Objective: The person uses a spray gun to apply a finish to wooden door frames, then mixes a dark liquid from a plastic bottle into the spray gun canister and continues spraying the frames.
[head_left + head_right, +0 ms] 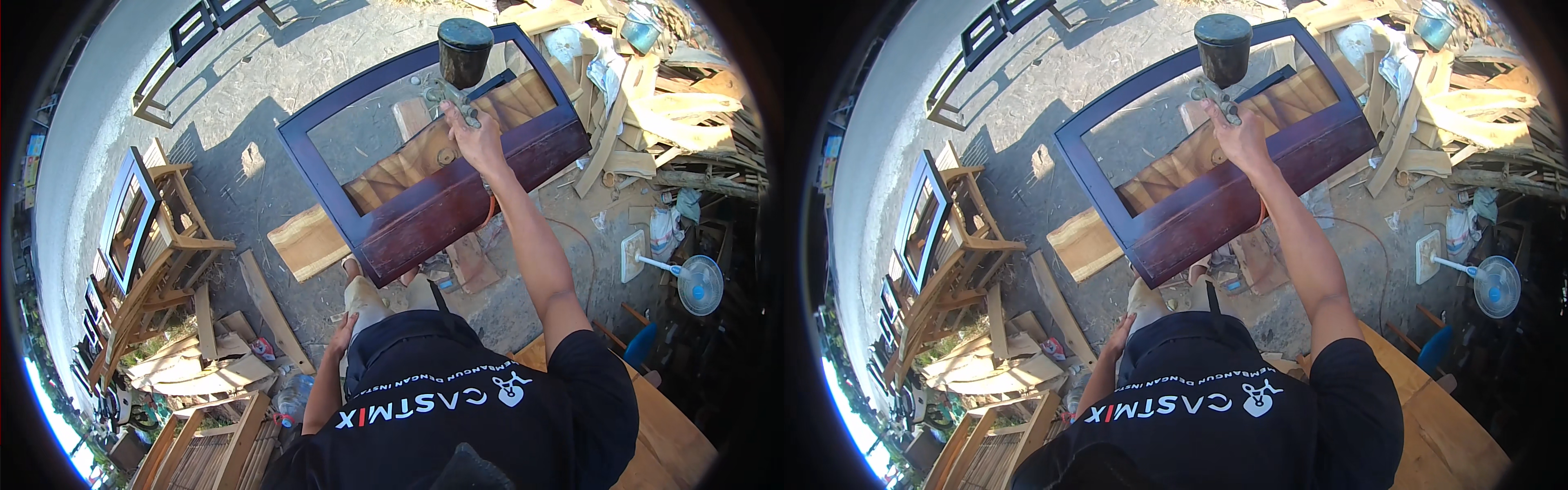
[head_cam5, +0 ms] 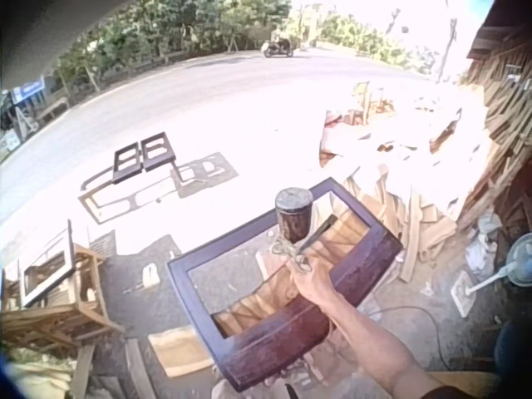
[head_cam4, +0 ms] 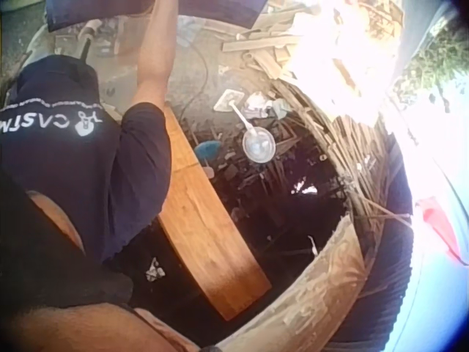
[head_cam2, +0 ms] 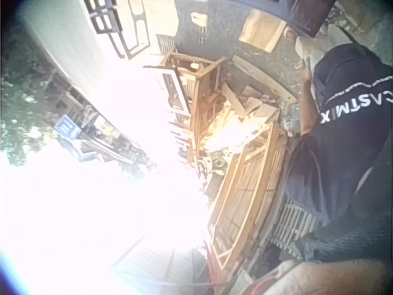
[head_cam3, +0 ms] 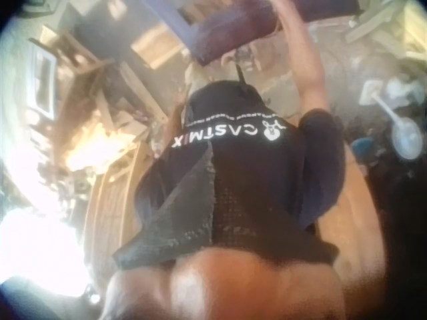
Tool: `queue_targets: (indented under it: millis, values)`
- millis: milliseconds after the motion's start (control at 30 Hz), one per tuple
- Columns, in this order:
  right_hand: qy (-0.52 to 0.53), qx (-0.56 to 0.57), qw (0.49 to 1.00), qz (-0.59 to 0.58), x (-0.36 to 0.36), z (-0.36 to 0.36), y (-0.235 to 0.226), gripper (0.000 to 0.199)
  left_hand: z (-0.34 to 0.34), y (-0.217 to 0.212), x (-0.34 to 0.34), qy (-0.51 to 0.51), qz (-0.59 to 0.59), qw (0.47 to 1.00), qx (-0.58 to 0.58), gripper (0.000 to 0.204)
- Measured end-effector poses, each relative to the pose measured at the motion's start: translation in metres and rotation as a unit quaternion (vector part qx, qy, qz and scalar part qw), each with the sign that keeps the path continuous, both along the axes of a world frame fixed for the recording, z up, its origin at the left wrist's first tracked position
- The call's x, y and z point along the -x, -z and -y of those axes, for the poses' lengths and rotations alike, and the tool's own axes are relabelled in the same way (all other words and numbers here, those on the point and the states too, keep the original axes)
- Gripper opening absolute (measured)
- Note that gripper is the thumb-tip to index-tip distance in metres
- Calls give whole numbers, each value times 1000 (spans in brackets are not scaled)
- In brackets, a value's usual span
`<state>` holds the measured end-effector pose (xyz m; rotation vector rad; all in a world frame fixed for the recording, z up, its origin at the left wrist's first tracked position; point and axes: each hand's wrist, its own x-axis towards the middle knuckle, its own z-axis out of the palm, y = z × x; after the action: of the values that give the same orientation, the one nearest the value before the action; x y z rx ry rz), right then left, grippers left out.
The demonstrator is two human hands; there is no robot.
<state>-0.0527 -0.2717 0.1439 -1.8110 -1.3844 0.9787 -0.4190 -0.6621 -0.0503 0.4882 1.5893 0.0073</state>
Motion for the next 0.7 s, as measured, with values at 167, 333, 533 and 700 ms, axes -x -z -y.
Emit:
queue_targets:
  millis: [167,333,533,700]
  values:
    - [87,-32,995,45,-59,-31,11,61,-1,5,-3,15,9,1000,-8,101]
    - [142,-3,985,95,-120,-57,7,58,1,7,-7,-3,7,1000,-1,101]
    - [193,-62,970,131,-191,-99,29,59,10,15,-7,-16,11,1000,0,99]
    - [241,-51,957,156,-238,-127,28,65,8,11,-14,-22,0,1000,6,97]
